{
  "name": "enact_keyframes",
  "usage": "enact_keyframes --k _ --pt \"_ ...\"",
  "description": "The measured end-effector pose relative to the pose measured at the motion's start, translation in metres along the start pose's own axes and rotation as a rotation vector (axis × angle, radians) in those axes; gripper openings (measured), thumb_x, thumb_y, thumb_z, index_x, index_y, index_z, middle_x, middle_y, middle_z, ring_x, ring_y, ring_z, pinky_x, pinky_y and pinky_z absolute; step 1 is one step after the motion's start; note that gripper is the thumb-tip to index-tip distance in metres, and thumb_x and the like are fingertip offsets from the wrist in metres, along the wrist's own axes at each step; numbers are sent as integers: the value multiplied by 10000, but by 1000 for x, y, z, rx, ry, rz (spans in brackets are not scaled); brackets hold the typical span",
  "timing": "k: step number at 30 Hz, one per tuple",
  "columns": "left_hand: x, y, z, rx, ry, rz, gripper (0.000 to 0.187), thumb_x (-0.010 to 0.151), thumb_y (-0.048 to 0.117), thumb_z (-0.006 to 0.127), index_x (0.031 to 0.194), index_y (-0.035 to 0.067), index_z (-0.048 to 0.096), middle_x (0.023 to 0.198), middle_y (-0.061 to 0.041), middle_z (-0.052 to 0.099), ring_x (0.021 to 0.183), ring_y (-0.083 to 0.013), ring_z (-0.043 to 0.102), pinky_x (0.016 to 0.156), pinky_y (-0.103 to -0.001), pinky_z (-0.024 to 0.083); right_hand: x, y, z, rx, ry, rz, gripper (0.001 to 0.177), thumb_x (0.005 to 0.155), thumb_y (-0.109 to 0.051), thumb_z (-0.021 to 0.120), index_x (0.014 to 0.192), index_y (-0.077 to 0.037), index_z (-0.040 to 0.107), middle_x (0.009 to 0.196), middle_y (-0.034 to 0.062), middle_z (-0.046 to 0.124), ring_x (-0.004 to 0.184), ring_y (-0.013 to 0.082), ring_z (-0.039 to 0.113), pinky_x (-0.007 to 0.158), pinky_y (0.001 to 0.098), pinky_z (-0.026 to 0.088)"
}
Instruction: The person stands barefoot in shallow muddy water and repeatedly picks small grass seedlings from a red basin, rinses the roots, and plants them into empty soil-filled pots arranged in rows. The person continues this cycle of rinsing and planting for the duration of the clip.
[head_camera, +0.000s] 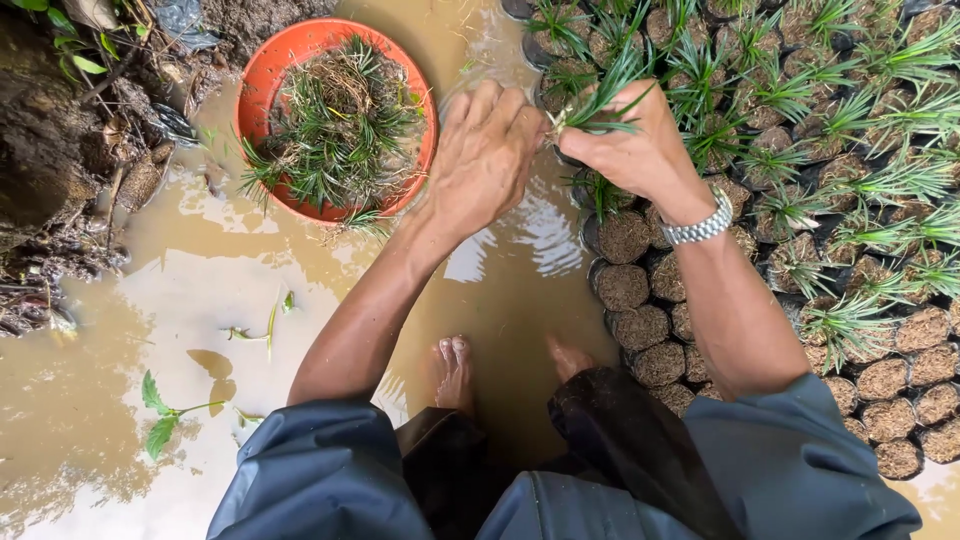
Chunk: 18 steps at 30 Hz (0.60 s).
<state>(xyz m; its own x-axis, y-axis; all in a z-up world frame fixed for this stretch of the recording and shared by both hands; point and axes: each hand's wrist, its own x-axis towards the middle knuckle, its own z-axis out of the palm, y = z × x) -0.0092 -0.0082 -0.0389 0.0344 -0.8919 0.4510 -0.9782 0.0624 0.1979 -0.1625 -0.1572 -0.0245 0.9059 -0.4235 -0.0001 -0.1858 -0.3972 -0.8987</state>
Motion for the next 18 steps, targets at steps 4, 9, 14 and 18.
enact_keyframes --k 4,9,14,18 --pt "-17 -11 38 -198 -232 -335 255 1063 235 466 839 127 410 724 -80 419 727 -258 376 678 -464 338 4 28 27 -5 156 -88 339 896 16 711 651 -117 518 617 -25 514 535 82 447 470 230 377" --pt "-47 -38 125 -610 34 -208 255 1014 14 380 808 160 343 758 1 299 653 -157 306 562 -308 323 20 75 59 -201 314 -7 347 842 -79 737 586 -160 517 548 -62 515 482 68 447 431 229 464" --pt "-36 -39 68 -463 -66 -288 125 899 -48 577 857 64 614 913 -129 642 929 -332 537 850 -530 408 38 82 71 -291 402 -208 224 874 -52 727 683 -97 620 689 28 626 539 105 535 398 232 436" --pt "-2 26 5 -847 -233 85 253 1079 171 508 846 89 561 740 -45 466 718 -235 410 749 -392 349 67 171 10 -316 607 60 301 698 115 734 843 -145 781 833 37 800 728 149 753 666 314 644"
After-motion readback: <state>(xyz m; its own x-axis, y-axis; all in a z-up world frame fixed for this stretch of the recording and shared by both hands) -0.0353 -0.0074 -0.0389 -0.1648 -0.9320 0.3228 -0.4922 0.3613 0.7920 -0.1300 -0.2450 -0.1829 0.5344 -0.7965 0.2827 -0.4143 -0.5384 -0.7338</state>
